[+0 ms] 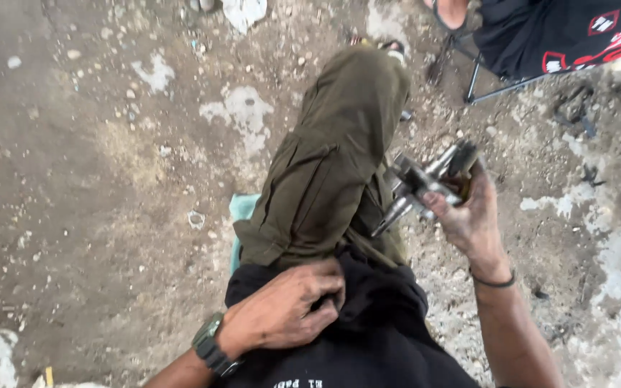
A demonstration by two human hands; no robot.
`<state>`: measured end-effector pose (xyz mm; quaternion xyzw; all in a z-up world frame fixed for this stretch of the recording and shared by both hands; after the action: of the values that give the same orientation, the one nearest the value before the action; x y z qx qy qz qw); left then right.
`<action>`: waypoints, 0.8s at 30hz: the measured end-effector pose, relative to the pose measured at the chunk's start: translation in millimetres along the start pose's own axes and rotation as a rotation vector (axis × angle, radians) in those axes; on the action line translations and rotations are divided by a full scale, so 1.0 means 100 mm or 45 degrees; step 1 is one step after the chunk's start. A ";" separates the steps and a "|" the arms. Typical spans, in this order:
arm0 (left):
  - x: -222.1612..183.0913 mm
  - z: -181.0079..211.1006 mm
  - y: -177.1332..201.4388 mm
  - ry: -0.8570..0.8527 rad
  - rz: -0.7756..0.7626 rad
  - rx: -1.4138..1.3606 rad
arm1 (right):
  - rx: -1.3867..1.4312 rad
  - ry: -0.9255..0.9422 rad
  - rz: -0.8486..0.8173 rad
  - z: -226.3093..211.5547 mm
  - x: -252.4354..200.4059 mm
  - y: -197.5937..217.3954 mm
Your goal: Cleaning a motorcycle crankshaft thoroughly using a small brush to remove dirt and oil.
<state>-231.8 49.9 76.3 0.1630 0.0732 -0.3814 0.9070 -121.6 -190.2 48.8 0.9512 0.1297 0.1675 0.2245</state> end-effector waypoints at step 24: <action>0.34 -0.76 -0.52 0.015 0.310 0.806 | -0.473 -0.727 -0.263 -0.12 -0.24 -0.64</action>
<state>-246.1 20.4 -16.3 0.4464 -0.0638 -0.2730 0.8498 -159.3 -137.5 22.6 0.8844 0.1245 -0.1080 0.4367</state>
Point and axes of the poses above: each hand's wrist, its own x-axis towards the middle knuckle, its own y-axis out of the back of the hand, z = x × y, the point moved 7 cm from there along x, towards the middle knuckle, and after that the axes turned 8 degrees about y, right-handed, at the moved point
